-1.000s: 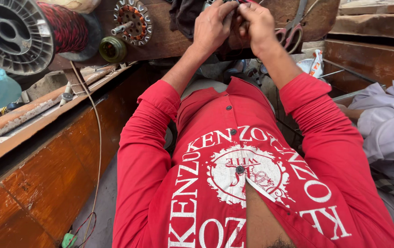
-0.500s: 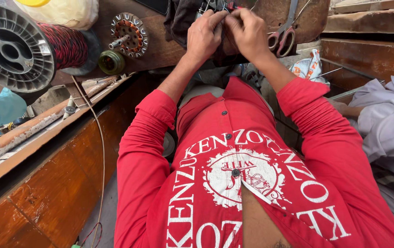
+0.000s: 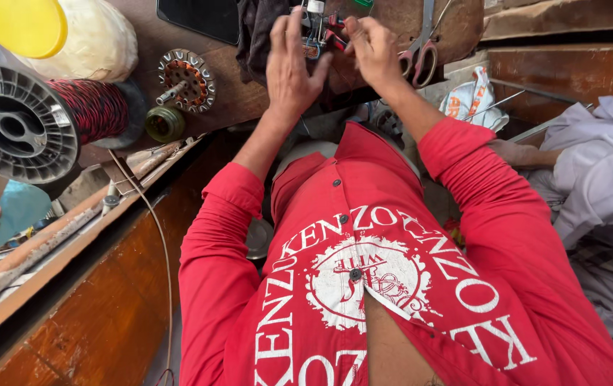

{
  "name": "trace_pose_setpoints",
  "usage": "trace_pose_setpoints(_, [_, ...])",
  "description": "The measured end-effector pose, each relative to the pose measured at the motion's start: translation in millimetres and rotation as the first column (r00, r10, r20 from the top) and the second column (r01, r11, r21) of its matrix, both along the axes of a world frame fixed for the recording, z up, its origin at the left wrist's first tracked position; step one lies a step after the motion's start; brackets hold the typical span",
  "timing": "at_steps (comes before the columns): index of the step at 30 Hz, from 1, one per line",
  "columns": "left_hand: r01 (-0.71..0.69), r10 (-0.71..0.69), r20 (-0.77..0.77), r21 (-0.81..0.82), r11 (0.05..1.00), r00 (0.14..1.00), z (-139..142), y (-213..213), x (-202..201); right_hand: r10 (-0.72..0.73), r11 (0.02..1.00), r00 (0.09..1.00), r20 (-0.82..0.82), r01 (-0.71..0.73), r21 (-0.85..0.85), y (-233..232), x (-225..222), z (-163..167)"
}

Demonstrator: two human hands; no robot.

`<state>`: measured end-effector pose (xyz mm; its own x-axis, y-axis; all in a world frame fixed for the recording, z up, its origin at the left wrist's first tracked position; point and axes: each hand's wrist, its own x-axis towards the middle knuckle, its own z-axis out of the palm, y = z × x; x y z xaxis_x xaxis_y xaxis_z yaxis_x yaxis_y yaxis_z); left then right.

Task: The person disassembles a small electric motor using a screwdriver and pliers, then strips and twists wires before connecting them to a power source to test the motor. The person uses a screwdriver to remove screws, pliers to adjust components, and handles wires to complete the connections.

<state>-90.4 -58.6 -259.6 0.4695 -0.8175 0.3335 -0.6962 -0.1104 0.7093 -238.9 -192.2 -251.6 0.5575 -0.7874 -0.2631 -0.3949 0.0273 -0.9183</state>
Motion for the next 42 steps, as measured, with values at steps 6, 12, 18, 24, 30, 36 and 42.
trace_pose_setpoints(6, [-0.182, 0.193, -0.018, 0.255, 0.950, 0.981, -8.7, 5.5, -4.9, 0.099, 0.905, 0.984, -0.150, -0.151, -0.397, 14.2, -28.1, 0.6])
trace_pose_setpoints(12, [-0.050, 0.197, -0.508, 0.288, 0.956, 0.838, -18.9, 27.7, 42.3, 0.107, 0.906, 0.986, -0.126, -0.149, -0.396, 48.7, -36.2, -23.5])
trace_pose_setpoints(18, [-0.061, 0.116, -0.403, 0.147, 0.987, 0.908, -20.7, 41.0, 55.7, 0.099, 0.930, 0.991, -0.092, -0.125, -0.345, 63.0, -30.7, -20.2])
trace_pose_setpoints(24, [-0.113, 0.168, -0.283, 0.200, 0.973, 0.944, -12.7, 28.3, 36.6, 0.155, 0.811, 0.988, 0.013, -0.120, -0.572, 34.2, 17.0, 18.8])
trace_pose_setpoints(30, [-0.105, 0.166, -0.219, 0.265, 0.958, 0.962, 0.1, 13.0, 24.8, 0.175, 0.647, 0.965, -0.197, -0.264, -0.715, -8.1, 86.4, 49.2])
trace_pose_setpoints(36, [-0.103, 0.148, -0.140, 0.289, 0.952, 0.979, 4.2, 6.5, 21.6, 0.166, 0.582, 0.979, -0.118, -0.194, -0.790, -28.3, 82.8, 47.5])
trace_pose_setpoints(42, [-0.111, 0.181, -0.188, 0.331, 0.937, 0.965, 0.8, 14.0, 24.8, -0.090, 0.972, 0.990, 0.111, 0.063, 0.226, -13.0, 54.7, 25.1])
